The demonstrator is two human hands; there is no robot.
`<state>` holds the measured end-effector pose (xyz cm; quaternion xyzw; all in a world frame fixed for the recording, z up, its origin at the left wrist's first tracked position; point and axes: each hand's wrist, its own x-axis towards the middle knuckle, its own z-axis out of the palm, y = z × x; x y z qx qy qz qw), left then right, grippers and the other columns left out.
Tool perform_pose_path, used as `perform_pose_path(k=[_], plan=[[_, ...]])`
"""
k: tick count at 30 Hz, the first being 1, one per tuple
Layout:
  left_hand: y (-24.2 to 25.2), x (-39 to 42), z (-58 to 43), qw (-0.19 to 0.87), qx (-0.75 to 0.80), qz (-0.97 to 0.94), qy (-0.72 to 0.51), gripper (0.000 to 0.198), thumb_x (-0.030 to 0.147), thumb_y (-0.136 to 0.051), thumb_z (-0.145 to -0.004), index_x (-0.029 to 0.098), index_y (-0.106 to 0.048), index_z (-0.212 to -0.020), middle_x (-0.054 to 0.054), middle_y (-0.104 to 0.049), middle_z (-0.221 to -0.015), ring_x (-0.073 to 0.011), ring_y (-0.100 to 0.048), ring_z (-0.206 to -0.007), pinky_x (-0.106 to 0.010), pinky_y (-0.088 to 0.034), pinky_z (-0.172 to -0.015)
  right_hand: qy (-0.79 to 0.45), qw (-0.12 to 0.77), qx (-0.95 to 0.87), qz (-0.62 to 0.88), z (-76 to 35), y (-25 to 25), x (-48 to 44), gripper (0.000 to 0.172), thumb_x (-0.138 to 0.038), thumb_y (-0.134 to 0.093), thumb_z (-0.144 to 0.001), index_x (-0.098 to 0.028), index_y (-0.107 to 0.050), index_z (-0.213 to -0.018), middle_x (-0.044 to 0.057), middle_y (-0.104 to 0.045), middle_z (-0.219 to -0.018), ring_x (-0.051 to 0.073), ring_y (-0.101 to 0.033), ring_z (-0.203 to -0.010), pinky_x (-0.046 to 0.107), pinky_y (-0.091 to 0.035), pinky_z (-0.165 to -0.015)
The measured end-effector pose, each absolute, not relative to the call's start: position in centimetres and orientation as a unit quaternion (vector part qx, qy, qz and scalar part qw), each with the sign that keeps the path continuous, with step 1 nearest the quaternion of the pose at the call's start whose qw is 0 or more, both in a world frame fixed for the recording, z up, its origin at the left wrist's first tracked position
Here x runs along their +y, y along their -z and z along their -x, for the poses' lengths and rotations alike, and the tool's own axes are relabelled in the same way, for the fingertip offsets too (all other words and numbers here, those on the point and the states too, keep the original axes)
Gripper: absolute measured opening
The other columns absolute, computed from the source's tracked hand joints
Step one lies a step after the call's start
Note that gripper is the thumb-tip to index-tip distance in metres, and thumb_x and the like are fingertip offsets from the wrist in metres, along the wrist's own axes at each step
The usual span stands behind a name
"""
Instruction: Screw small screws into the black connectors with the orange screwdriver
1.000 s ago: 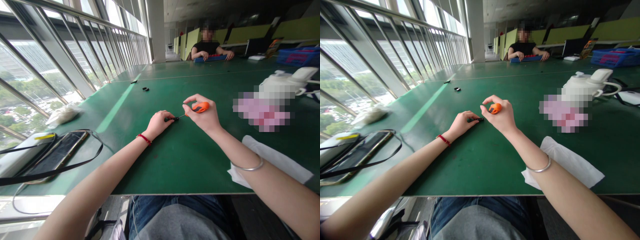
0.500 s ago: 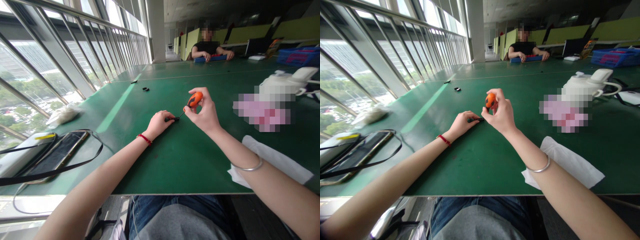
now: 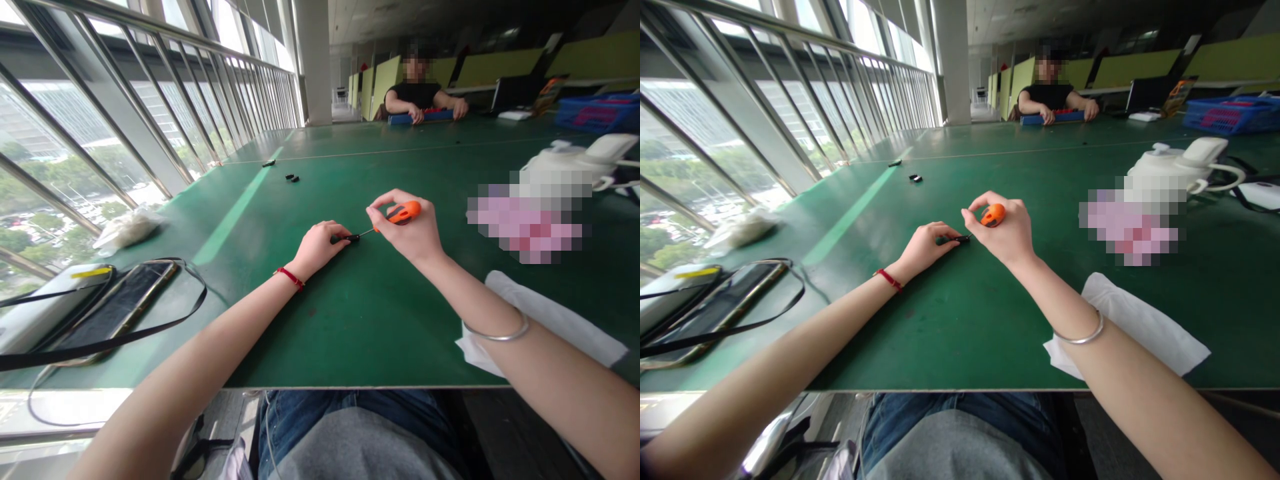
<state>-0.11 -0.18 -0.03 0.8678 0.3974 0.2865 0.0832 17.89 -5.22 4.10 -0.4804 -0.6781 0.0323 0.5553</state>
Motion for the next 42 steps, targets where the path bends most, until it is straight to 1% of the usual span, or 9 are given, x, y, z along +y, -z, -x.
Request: perform_pose_path(k=[2,7,13,17,23,28,33,38,42], plan=[[0.01,-0.18,0.13,0.084,0.397,-0.868,-0.286,0.017,0.022,-0.059,-0.082,0.02,-0.071,-0.093,-0.002,-0.069,-0.093,-0.0173,-0.061,-0.086,-0.028,-0.049,-0.078,-0.021,0.554,-0.681,0.478,-17.9,-4.12,-5.23,0.01,-0.03,-0.061,-0.072,-0.022,-0.06,-0.077,-0.003,-0.055,-0.057,0.014,-0.052,-0.054,0.03,-0.043,-0.062],[0.02,-0.16,0.18,0.082,0.388,-0.871,-0.289,0.017,0.021,-0.06,-0.081,0.019,-0.071,-0.094,-0.003,-0.069,-0.093,-0.0176,-0.061,-0.086,-0.029,-0.049,-0.079,-0.028,0.576,-0.683,0.448,-17.96,-4.0,-5.09,0.036,-0.026,-0.065,-0.066,-0.022,-0.055,-0.1,-0.004,-0.055,-0.062,0.014,-0.05,-0.052,0.03,-0.044,-0.06],[0.03,-0.17,0.15,0.085,0.39,-0.871,-0.286,0.018,0.021,-0.058,-0.082,0.02,-0.071,-0.095,-0.002,-0.069,-0.093,-0.0174,-0.061,-0.087,-0.028,-0.048,-0.079,-0.024,0.552,-0.689,0.469,-17.81,-4.07,-5.28,0.008,-0.028,-0.061,-0.071,-0.022,-0.06,-0.077,-0.003,-0.055,-0.057,0.014,-0.051,-0.053,0.03,-0.043,-0.06],[0.06,-0.14,0.14,0.087,0.388,-0.871,-0.288,0.017,0.021,-0.059,-0.082,0.02,-0.071,-0.094,-0.002,-0.069,-0.093,-0.0175,-0.061,-0.087,-0.029,-0.048,-0.079,-0.023,0.566,-0.685,0.457,-17.74,-4.11,-5.36,0.035,-0.024,-0.064,-0.065,-0.022,-0.057,-0.098,-0.003,-0.057,-0.064,0.015,-0.052,-0.053,0.03,-0.044,-0.06],[0.13,-0.03,0.14,0.083,0.391,-0.871,-0.286,0.017,0.022,-0.058,-0.082,0.02,-0.071,-0.094,-0.003,-0.069,-0.093,-0.0176,-0.061,-0.086,-0.029,-0.049,-0.078,-0.036,0.541,-0.692,0.477,-17.81,-4.1,-5.26,0.008,-0.029,-0.06,-0.072,-0.022,-0.06,-0.073,-0.003,-0.054,-0.056,0.014,-0.051,-0.051,0.03,-0.043,-0.061],[0.08,-0.04,0.15,0.087,0.391,-0.871,-0.286,0.017,0.022,-0.059,-0.082,0.02,-0.071,-0.094,-0.003,-0.069,-0.094,-0.0173,-0.061,-0.087,-0.028,-0.049,-0.08,-0.024,0.567,-0.685,0.457,-17.89,-4.05,-5.14,0.03,-0.026,-0.063,-0.067,-0.023,-0.056,-0.096,-0.005,-0.053,-0.059,0.014,-0.051,-0.051,0.029,-0.043,-0.058],[0.05,-0.08,0.14,0.087,0.389,-0.872,-0.286,0.017,0.023,-0.058,-0.083,0.02,-0.071,-0.094,-0.003,-0.068,-0.093,-0.0173,-0.061,-0.086,-0.029,-0.049,-0.079,-0.033,0.541,-0.694,0.474,-18.04,-4.11,-5.11,0.01,-0.03,-0.06,-0.071,-0.022,-0.06,-0.077,-0.004,-0.05,-0.052,0.013,-0.049,-0.049,0.03,-0.042,-0.06],[0.01,-0.13,0.1,0.087,0.389,-0.872,-0.285,0.017,0.022,-0.059,-0.082,0.02,-0.071,-0.094,-0.002,-0.069,-0.093,-0.0174,-0.062,-0.087,-0.029,-0.049,-0.08,-0.024,0.575,-0.684,0.45,-18.03,-3.93,-4.94,0.035,-0.027,-0.064,-0.066,-0.023,-0.055,-0.099,-0.005,-0.053,-0.061,0.014,-0.051,-0.052,0.03,-0.043,-0.059],[-0.03,-0.17,0.1,0.087,0.395,-0.869,-0.284,0.017,0.023,-0.059,-0.082,0.02,-0.071,-0.094,-0.002,-0.069,-0.093,-0.0175,-0.062,-0.086,-0.028,-0.049,-0.078,-0.034,0.548,-0.689,0.472,-18.04,-4.03,-5.02,0.012,-0.032,-0.062,-0.071,-0.022,-0.059,-0.077,-0.005,-0.048,-0.052,0.013,-0.046,-0.048,0.031,-0.042,-0.059]])
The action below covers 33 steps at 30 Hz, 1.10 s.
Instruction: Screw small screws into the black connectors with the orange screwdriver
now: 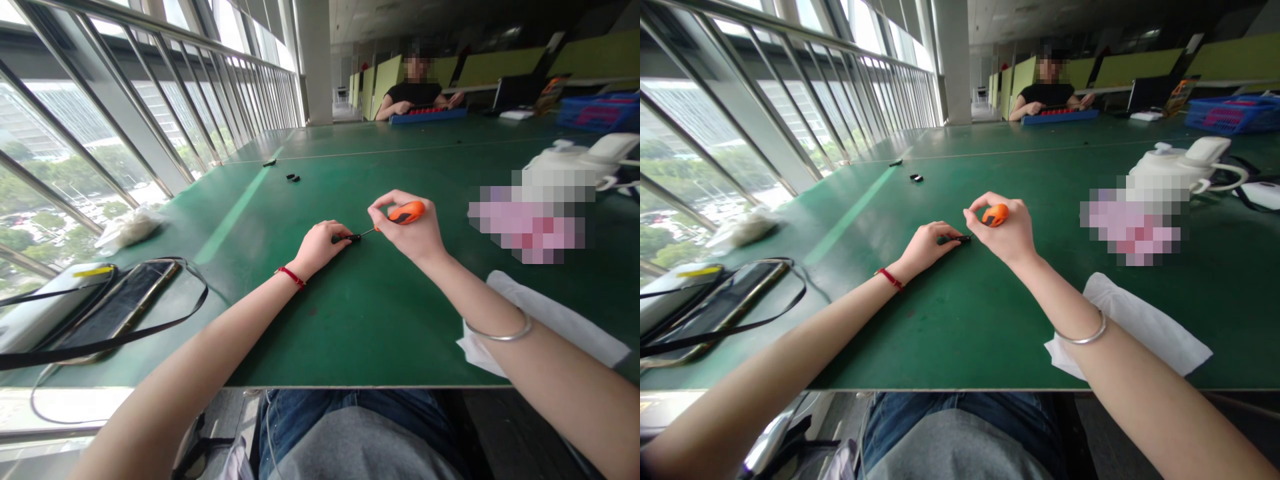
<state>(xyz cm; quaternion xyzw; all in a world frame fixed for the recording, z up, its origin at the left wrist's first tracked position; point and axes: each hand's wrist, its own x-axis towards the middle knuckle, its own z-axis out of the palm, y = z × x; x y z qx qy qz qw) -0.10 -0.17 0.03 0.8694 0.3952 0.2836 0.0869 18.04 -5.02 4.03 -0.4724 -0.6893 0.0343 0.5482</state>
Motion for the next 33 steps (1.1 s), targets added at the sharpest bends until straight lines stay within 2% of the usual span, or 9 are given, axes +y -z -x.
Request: perform_pose_path(k=[2,6,11,16,21,22,25,30,33], plan=[[-0.01,-0.16,0.11,0.085,0.393,-0.87,-0.284,0.017,0.023,-0.059,-0.082,0.02,-0.071,-0.094,-0.002,-0.069,-0.093,-0.0176,-0.062,-0.086,-0.029,-0.049,-0.078,-0.024,0.552,-0.691,0.467,-18.06,-4.07,-5.07,0.011,-0.027,-0.061,-0.07,-0.022,-0.06,-0.08,-0.004,-0.051,-0.055,0.013,-0.049,-0.051,0.031,-0.043,-0.062],[0.06,-0.11,0.13,0.086,0.385,-0.872,-0.289,0.017,0.022,-0.059,-0.082,0.02,-0.071,-0.094,-0.002,-0.069,-0.092,-0.0176,-0.061,-0.086,-0.029,-0.049,-0.078,-0.029,0.566,-0.686,0.457,-18.09,-4.1,-5.06,0.032,-0.026,-0.064,-0.066,-0.023,-0.057,-0.098,-0.006,-0.052,-0.058,0.014,-0.05,-0.052,0.03,-0.043,-0.06],[0.04,-0.15,0.06,0.087,0.391,-0.87,-0.286,0.017,0.022,-0.059,-0.082,0.02,-0.071,-0.094,-0.003,-0.068,-0.092,-0.0175,-0.061,-0.086,-0.028,-0.049,-0.078,-0.039,0.544,-0.688,0.479,-17.99,-4.16,-5.13,0.01,-0.031,-0.061,-0.071,-0.022,-0.06,-0.075,-0.005,-0.051,-0.052,0.012,-0.048,-0.048,0.029,-0.041,-0.058],[-0.05,-0.19,0.05,0.086,0.39,-0.871,-0.288,0.017,0.022,-0.059,-0.082,0.02,-0.071,-0.094,-0.003,-0.069,-0.092,-0.0177,-0.061,-0.086,-0.029,-0.049,-0.079,-0.028,0.57,-0.683,0.456,-17.98,-4.17,-5.13,0.036,-0.025,-0.065,-0.064,-0.022,-0.056,-0.099,-0.005,-0.055,-0.06,0.014,-0.051,-0.052,0.031,-0.044,-0.06],[0.05,-0.12,0.09,0.084,0.39,-0.87,-0.288,0.017,0.022,-0.059,-0.082,0.02,-0.071,-0.093,-0.003,-0.069,-0.092,-0.0178,-0.061,-0.086,-0.028,-0.049,-0.079,-0.031,0.536,-0.697,0.475,-18.11,-4.26,-5.14,0.009,-0.03,-0.061,-0.071,-0.021,-0.06,-0.073,-0.004,-0.05,-0.052,0.013,-0.048,-0.049,0.031,-0.042,-0.06],[0.06,-0.12,0.09,0.085,0.389,-0.871,-0.288,0.017,0.022,-0.059,-0.082,0.02,-0.071,-0.093,-0.003,-0.069,-0.092,-0.0178,-0.061,-0.087,-0.028,-0.049,-0.079,-0.021,0.542,-0.697,0.469,-18.13,-4.24,-5.11,0.009,-0.028,-0.061,-0.07,-0.021,-0.061,-0.076,-0.003,-0.052,-0.055,0.014,-0.049,-0.051,0.031,-0.042,-0.062],[0.06,-0.15,0.08,0.083,0.387,-0.872,-0.288,0.016,0.022,-0.06,-0.082,0.02,-0.071,-0.093,-0.002,-0.069,-0.092,-0.0175,-0.061,-0.086,-0.028,-0.049,-0.078,-0.008,0.567,-0.689,0.451,-18.15,-4.14,-4.98,0.029,-0.023,-0.063,-0.065,-0.021,-0.059,-0.094,-0.005,-0.055,-0.061,0.014,-0.052,-0.055,0.032,-0.044,-0.067],[0.02,-0.18,0.08,0.084,0.389,-0.87,-0.291,0.016,0.021,-0.06,-0.082,0.019,-0.071,-0.093,-0.003,-0.069,-0.092,-0.0172,-0.061,-0.085,-0.028,-0.049,-0.077,-0.035,0.546,-0.694,0.469,-18.18,-4.07,-4.96,0.012,-0.033,-0.062,-0.072,-0.022,-0.059,-0.076,-0.004,-0.052,-0.053,0.013,-0.048,-0.048,0.029,-0.041,-0.058],[0.03,-0.12,0.09,0.085,0.386,-0.871,-0.291,0.016,0.021,-0.06,-0.082,0.02,-0.071,-0.093,-0.002,-0.069,-0.092,-0.0173,-0.061,-0.086,-0.028,-0.049,-0.077,-0.008,0.562,-0.689,0.457,-18.21,-4.04,-4.98,0.019,-0.026,-0.062,-0.069,-0.022,-0.06,-0.088,-0.002,-0.059,-0.064,0.015,-0.053,-0.056,0.032,-0.044,-0.064]])
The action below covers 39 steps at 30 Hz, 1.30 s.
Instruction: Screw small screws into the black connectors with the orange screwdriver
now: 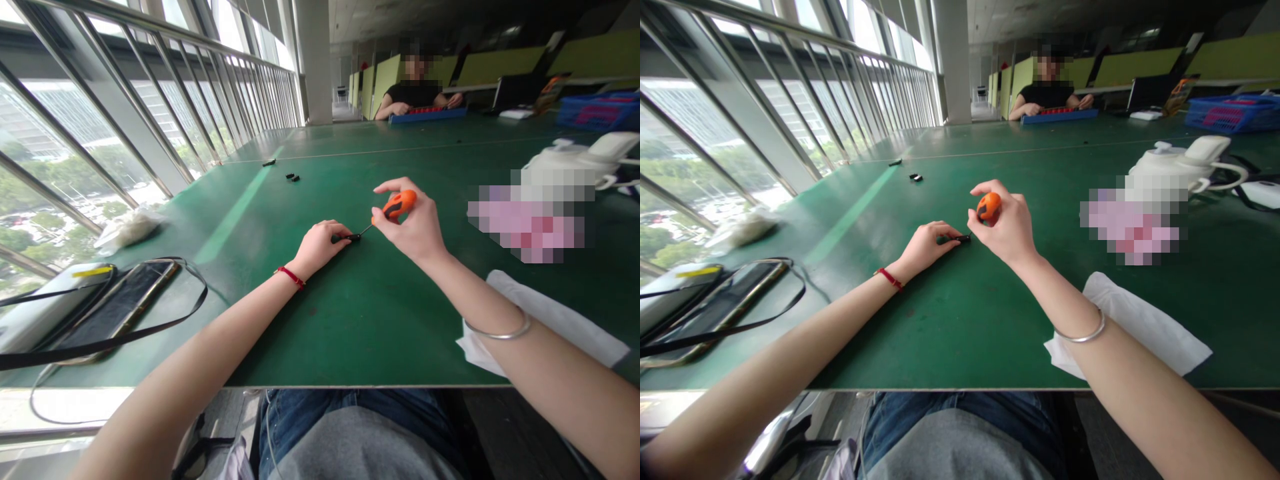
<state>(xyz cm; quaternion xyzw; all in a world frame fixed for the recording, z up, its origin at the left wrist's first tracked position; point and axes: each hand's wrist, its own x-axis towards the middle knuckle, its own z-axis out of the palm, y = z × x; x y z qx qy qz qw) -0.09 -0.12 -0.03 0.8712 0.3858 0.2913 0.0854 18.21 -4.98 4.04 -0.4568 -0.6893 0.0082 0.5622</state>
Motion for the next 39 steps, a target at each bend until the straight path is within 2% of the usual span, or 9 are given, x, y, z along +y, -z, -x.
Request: perform_pose_path(k=[3,9,13,19,23,28,32,37,39], plan=[[0.06,-0.09,0.1,0.086,0.385,-0.872,-0.29,0.016,0.022,-0.06,-0.082,0.02,-0.071,-0.093,-0.002,-0.069,-0.092,-0.0174,-0.061,-0.086,-0.028,-0.049,-0.077,-0.009,0.569,-0.686,0.453,-18.22,-4.04,-4.97,0.035,-0.026,-0.065,-0.066,-0.023,-0.056,-0.1,-0.004,-0.056,-0.062,0.015,-0.052,-0.054,0.032,-0.044,-0.065],[0.05,-0.11,0.1,0.086,0.387,-0.871,-0.292,0.016,0.022,-0.06,-0.082,0.02,-0.071,-0.093,-0.002,-0.069,-0.092,-0.0171,-0.061,-0.085,-0.027,-0.049,-0.077,-0.019,0.545,-0.696,0.467,-18.14,-4.13,-5.06,0.01,-0.028,-0.061,-0.071,-0.022,-0.06,-0.079,-0.004,-0.051,-0.054,0.012,-0.049,-0.05,0.029,-0.041,-0.059],[0.02,-0.14,0.1,0.085,0.385,-0.872,-0.29,0.016,0.021,-0.06,-0.082,0.02,-0.071,-0.093,-0.002,-0.069,-0.092,-0.0173,-0.061,-0.086,-0.028,-0.049,-0.077,-0.005,0.569,-0.685,0.454,-18.15,-4.07,-5.01,0.035,-0.026,-0.065,-0.066,-0.023,-0.056,-0.101,-0.006,-0.054,-0.06,0.013,-0.05,-0.05,0.03,-0.043,-0.061],[0.06,-0.1,0.09,0.087,0.39,-0.87,-0.289,0.016,0.022,-0.06,-0.082,0.02,-0.071,-0.093,-0.002,-0.069,-0.092,-0.017,-0.061,-0.085,-0.028,-0.049,-0.077,-0.012,0.556,-0.691,0.462,-18.19,-4.2,-5.1,0.009,-0.029,-0.061,-0.072,-0.022,-0.061,-0.078,-0.003,-0.056,-0.059,0.013,-0.052,-0.051,0.029,-0.043,-0.059],[0.11,-0.11,0.08,0.085,0.387,-0.87,-0.292,0.016,0.022,-0.061,-0.081,0.02,-0.071,-0.093,-0.002,-0.069,-0.091,-0.017,-0.061,-0.085,-0.028,-0.049,-0.077,-0.015,0.566,-0.685,0.458,-18.13,-4.17,-5.05,0.033,-0.028,-0.066,-0.066,-0.023,-0.058,-0.098,-0.005,-0.055,-0.06,0.013,-0.05,-0.05,0.03,-0.044,-0.06],[0.12,-0.14,0.04,0.085,0.389,-0.869,-0.294,0.016,0.021,-0.06,-0.082,0.02,-0.071,-0.093,-0.002,-0.069,-0.091,-0.0171,-0.061,-0.085,-0.028,-0.049,-0.078,-0.033,0.537,-0.691,0.483,-18.11,-4.15,-5.04,0.011,-0.031,-0.061,-0.072,-0.022,-0.061,-0.076,-0.005,-0.047,-0.051,0.012,-0.046,-0.048,0.029,-0.04,-0.056],[0.13,-0.06,0.06,0.085,0.383,-0.872,-0.294,0.016,0.022,-0.06,-0.082,0.02,-0.071,-0.093,-0.002,-0.069,-0.091,-0.0172,-0.061,-0.085,-0.029,-0.049,-0.077,-0.006,0.562,-0.689,0.457,-18.12,-4.09,-5.02,0.035,-0.026,-0.065,-0.067,-0.022,-0.056,-0.101,-0.005,-0.054,-0.063,0.012,-0.05,-0.052,0.029,-0.044,-0.062],[0.13,-0.01,0.1,0.084,0.39,-0.87,-0.29,0.016,0.022,-0.059,-0.082,0.02,-0.071,-0.093,-0.002,-0.069,-0.091,-0.0171,-0.061,-0.085,-0.028,-0.049,-0.077,-0.022,0.544,-0.689,0.479,-18.14,-4.2,-5.13,0.01,-0.031,-0.061,-0.072,-0.022,-0.06,-0.075,-0.004,-0.053,-0.055,0.012,-0.05,-0.05,0.029,-0.042,-0.06],[0.1,-0.03,0.11,0.085,0.387,-0.872,-0.289,0.016,0.022,-0.059,-0.082,0.02,-0.071,-0.093,-0.002,-0.069,-0.092,-0.0173,-0.061,-0.085,-0.028,-0.049,-0.077,-0.004,0.553,-0.688,0.469,-18.14,-4.25,-5.15,0.012,-0.026,-0.062,-0.07,-0.022,-0.061,-0.081,-0.003,-0.057,-0.063,0.014,-0.053,-0.055,0.03,-0.044,-0.064]])
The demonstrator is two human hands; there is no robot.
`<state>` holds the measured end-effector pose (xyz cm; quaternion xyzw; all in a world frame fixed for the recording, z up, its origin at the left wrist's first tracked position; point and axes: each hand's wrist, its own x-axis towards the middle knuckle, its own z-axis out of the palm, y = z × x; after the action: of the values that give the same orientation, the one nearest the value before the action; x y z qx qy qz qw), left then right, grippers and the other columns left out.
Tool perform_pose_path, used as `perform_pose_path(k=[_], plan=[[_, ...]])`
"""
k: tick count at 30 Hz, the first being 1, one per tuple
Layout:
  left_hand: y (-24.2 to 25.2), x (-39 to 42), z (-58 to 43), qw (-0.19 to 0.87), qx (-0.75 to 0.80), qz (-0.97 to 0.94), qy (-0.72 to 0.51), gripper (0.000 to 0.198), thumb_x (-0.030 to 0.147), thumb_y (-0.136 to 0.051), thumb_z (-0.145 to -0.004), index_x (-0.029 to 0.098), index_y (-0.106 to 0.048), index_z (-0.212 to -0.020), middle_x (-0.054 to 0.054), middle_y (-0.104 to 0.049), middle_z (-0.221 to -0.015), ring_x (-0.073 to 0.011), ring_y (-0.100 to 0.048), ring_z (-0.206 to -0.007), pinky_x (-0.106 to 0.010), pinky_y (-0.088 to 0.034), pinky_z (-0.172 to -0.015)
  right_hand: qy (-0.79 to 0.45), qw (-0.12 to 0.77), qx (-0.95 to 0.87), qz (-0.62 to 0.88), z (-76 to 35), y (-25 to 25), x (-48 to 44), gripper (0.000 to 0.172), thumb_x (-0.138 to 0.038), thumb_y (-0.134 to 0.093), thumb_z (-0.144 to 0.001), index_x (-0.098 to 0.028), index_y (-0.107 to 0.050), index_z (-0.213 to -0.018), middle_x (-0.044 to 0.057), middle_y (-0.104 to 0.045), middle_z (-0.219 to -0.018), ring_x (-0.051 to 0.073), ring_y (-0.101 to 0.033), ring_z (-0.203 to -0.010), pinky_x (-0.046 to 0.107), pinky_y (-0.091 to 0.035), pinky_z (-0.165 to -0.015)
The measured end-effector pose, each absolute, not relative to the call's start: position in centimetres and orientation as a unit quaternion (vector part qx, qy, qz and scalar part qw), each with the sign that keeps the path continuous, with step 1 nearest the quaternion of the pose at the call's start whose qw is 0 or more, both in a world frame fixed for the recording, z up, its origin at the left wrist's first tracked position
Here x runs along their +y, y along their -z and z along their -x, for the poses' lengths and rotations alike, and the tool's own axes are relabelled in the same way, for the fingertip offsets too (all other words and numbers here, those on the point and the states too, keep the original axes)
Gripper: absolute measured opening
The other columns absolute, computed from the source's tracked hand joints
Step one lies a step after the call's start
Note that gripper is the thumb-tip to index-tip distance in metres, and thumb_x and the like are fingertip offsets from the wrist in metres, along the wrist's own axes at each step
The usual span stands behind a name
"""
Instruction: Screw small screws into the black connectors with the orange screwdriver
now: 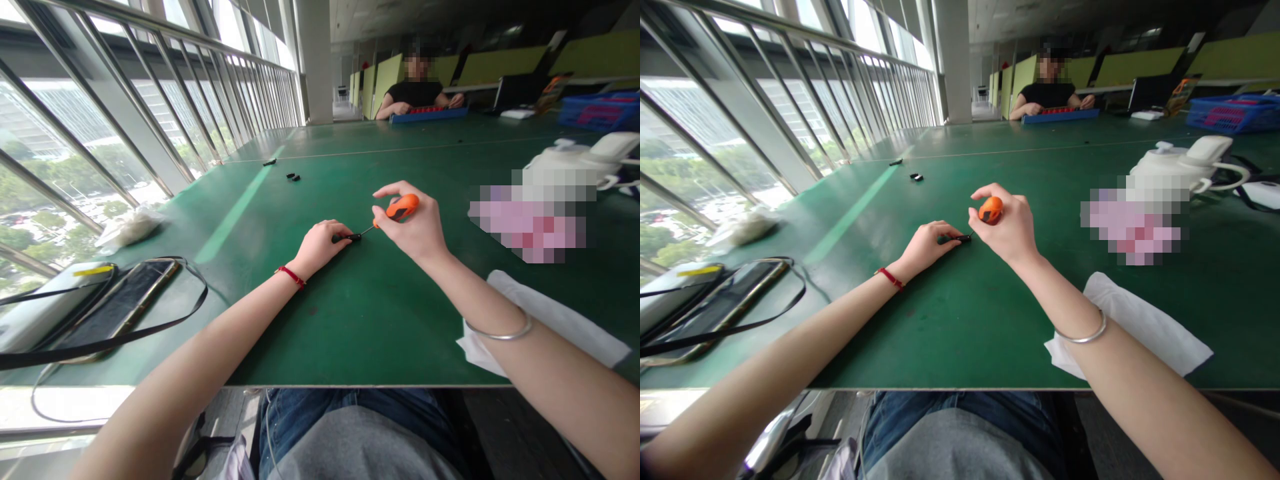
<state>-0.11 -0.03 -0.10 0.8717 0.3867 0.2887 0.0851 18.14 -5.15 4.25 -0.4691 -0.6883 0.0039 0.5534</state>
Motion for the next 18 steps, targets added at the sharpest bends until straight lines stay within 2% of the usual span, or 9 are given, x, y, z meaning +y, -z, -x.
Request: perform_pose_path(k=[3,4,7,9,10,13,14,18], plan=[[0.03,-0.08,0.09,0.085,0.386,-0.873,-0.287,0.017,0.022,-0.059,-0.082,0.02,-0.071,-0.094,-0.002,-0.069,-0.092,-0.0175,-0.061,-0.086,-0.029,-0.049,-0.078,0.004,0.568,-0.687,0.454,-18.16,-4.28,-5.12,0.036,-0.024,-0.064,-0.065,-0.023,-0.058,-0.101,-0.004,-0.058,-0.065,0.015,-0.053,-0.056,0.032,-0.046,-0.067],[0.01,-0.09,0.08,0.085,0.388,-0.872,-0.285,0.017,0.022,-0.059,-0.082,0.02,-0.071,-0.094,-0.002,-0.069,-0.092,-0.0174,-0.061,-0.086,-0.028,-0.049,-0.078,-0.005,0.565,-0.688,0.456,-18.16,-4.28,-5.11,0.036,-0.026,-0.065,-0.066,-0.023,-0.058,-0.101,-0.005,-0.056,-0.062,0.014,-0.052,-0.053,0.032,-0.046,-0.065],[-0.02,-0.12,0.06,0.084,0.394,-0.87,-0.284,0.017,0.022,-0.059,-0.082,0.02,-0.071,-0.094,-0.002,-0.069,-0.092,-0.0173,-0.061,-0.086,-0.028,-0.049,-0.078,-0.035,0.54,-0.692,0.477,-18.11,-4.31,-5.17,0.014,-0.033,-0.063,-0.071,-0.023,-0.061,-0.08,-0.005,-0.049,-0.051,0.012,-0.047,-0.047,0.029,-0.043,-0.059],[-0.02,-0.12,0.05,0.084,0.391,-0.871,-0.285,0.017,0.022,-0.059,-0.082,0.02,-0.071,-0.093,-0.003,-0.069,-0.092,-0.0173,-0.061,-0.086,-0.028,-0.049,-0.078,-0.031,0.537,-0.694,0.479,-18.07,-4.33,-5.22,0.01,-0.031,-0.061,-0.071,-0.022,-0.061,-0.077,-0.004,-0.05,-0.053,0.013,-0.049,-0.05,0.029,-0.043,-0.061],[-0.01,-0.12,0.05,0.084,0.389,-0.872,-0.286,0.017,0.022,-0.059,-0.082,0.02,-0.071,-0.093,-0.003,-0.069,-0.092,-0.0174,-0.061,-0.085,-0.028,-0.049,-0.078,-0.024,0.542,-0.694,0.473,-18.05,-4.33,-5.24,0.014,-0.028,-0.061,-0.07,-0.022,-0.062,-0.082,-0.004,-0.052,-0.056,0.013,-0.051,-0.052,0.03,-0.044,-0.062],[0.03,-0.13,0.05,0.084,0.386,-0.873,-0.287,0.017,0.022,-0.06,-0.082,0.019,-0.071,-0.094,-0.003,-0.069,-0.093,-0.0174,-0.061,-0.085,-0.028,-0.049,-0.078,-0.017,0.561,-0.689,0.458,-18.05,-4.31,-5.24,0.038,-0.024,-0.063,-0.066,-0.023,-0.057,-0.103,-0.005,-0.053,-0.059,0.014,-0.052,-0.053,0.031,-0.045,-0.065],[0.04,-0.13,0.05,0.084,0.387,-0.872,-0.286,0.017,0.022,-0.06,-0.082,0.019,-0.071,-0.094,-0.003,-0.069,-0.092,-0.0173,-0.061,-0.085,-0.028,-0.049,-0.078,-0.025,0.56,-0.688,0.461,-18.07,-4.31,-5.23,0.038,-0.026,-0.064,-0.066,-0.023,-0.057,-0.103,-0.006,-0.052,-0.057,0.014,-0.051,-0.051,0.031,-0.045,-0.063],[0.04,-0.15,0.02,0.083,0.392,-0.871,-0.286,0.016,0.022,-0.059,-0.082,0.019,-0.071,-0.093,-0.003,-0.069,-0.091,-0.0171,-0.061,-0.085,-0.028,-0.049,-0.077,-0.047,0.538,-0.691,0.481,-18.11,-4.34,-5.24,0.012,-0.032,-0.061,-0.072,-0.022,-0.061,-0.078,-0.005,-0.05,-0.05,0.012,-0.048,-0.048,0.028,-0.041,-0.057]])
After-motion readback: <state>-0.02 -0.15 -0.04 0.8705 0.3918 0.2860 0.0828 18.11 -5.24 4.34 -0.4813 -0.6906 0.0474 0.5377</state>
